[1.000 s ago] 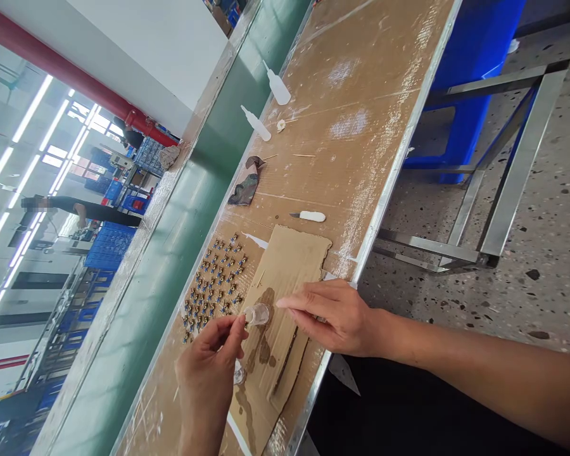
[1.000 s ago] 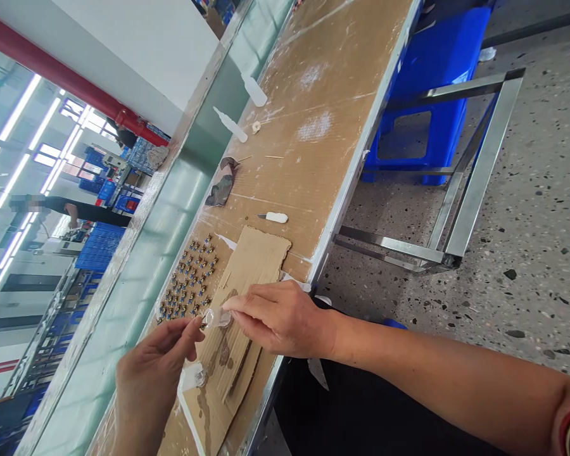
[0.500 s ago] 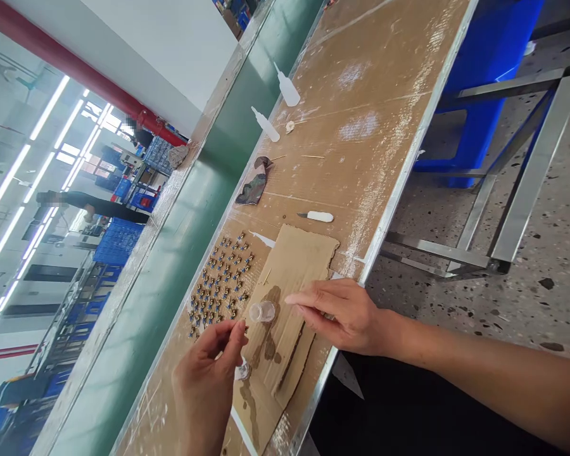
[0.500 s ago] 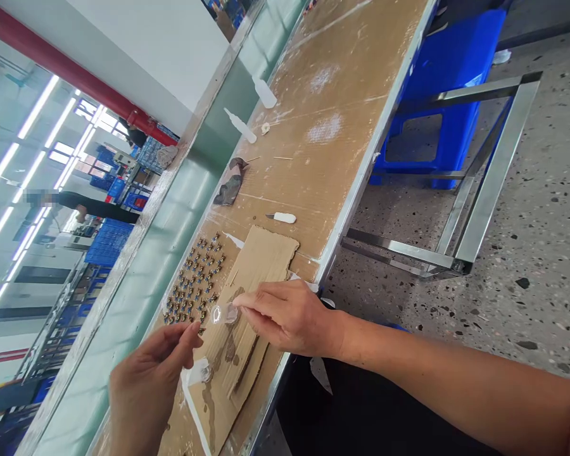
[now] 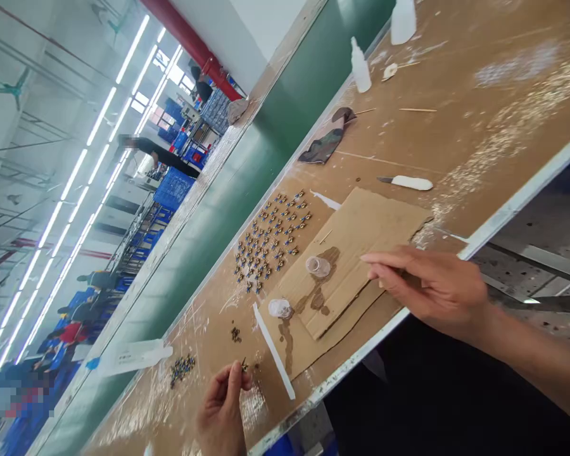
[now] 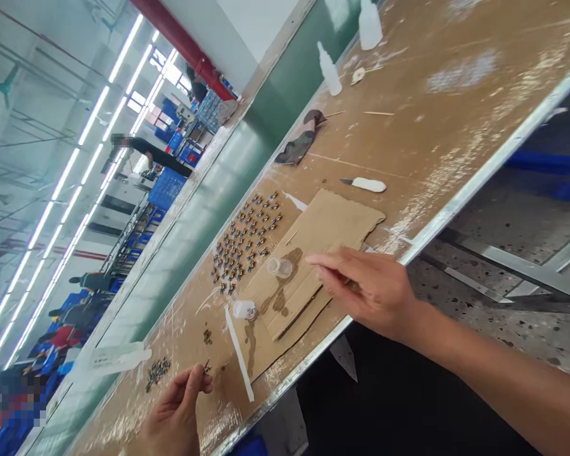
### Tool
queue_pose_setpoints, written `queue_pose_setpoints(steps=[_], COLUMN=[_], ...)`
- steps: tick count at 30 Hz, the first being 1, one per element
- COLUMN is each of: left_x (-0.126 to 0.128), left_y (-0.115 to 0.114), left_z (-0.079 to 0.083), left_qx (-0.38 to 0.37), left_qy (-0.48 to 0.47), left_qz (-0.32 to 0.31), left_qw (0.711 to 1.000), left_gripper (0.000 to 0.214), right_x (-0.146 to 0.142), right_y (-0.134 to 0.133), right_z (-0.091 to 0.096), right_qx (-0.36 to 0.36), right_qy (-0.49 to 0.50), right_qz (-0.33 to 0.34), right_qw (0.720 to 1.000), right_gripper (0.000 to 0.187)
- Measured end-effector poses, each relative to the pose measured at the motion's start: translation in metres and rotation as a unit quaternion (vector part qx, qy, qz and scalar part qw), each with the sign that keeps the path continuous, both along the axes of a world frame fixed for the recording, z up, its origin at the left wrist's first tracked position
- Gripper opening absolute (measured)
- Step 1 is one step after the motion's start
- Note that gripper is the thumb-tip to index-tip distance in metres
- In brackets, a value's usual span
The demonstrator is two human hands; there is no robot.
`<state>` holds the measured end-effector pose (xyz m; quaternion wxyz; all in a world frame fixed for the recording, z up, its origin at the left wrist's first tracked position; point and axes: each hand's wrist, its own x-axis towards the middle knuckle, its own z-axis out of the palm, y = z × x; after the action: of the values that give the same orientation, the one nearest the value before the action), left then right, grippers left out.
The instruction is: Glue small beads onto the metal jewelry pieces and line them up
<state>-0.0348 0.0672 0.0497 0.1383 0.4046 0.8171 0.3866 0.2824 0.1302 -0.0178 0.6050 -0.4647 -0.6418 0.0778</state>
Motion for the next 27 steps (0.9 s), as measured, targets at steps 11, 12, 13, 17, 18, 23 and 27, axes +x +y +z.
queue_pose_setpoints(steps=[11,12,13,17,18,23,27], left_x=[-0.008,-0.008,-0.008,-0.006,-0.005,-0.002,-0.002], left_y=[-0.011,-0.010,-0.010,-0.009,-0.009,-0.010,-0.009], left_z=[-0.027,-0.028,-0.028,-0.028,-0.028,-0.026,-0.026], left_qx=[-0.002,-0.002,-0.002,-0.003,-0.005,-0.013,-0.013], left_qy=[-0.078,-0.075,-0.072,-0.056,-0.052,-0.018,-0.006], left_qz=[0.047,0.046,0.044,0.042,0.040,0.033,0.026], left_qw=[0.996,0.996,0.996,0.998,0.998,0.999,1.000], left_gripper=[0.037,0.036,0.036,0.034,0.033,0.033,0.033], right_x=[-0.006,-0.006,-0.006,-0.006,-0.006,-0.005,-0.005], right_y=[-0.002,-0.002,-0.002,-0.002,-0.002,-0.003,-0.002], right_z=[-0.007,-0.008,-0.009,-0.009,-0.008,-0.004,-0.003], right_qx=[0.002,-0.005,-0.016,-0.038,-0.036,-0.034,-0.024], right_qy=[-0.033,-0.034,-0.036,-0.043,-0.044,-0.060,-0.065], right_qz=[-0.059,-0.058,-0.055,-0.055,-0.058,-0.074,-0.070], right_qw=[0.998,0.998,0.998,0.997,0.997,0.995,0.995], right_gripper=[0.014,0.014,0.014,0.014,0.014,0.013,0.012])
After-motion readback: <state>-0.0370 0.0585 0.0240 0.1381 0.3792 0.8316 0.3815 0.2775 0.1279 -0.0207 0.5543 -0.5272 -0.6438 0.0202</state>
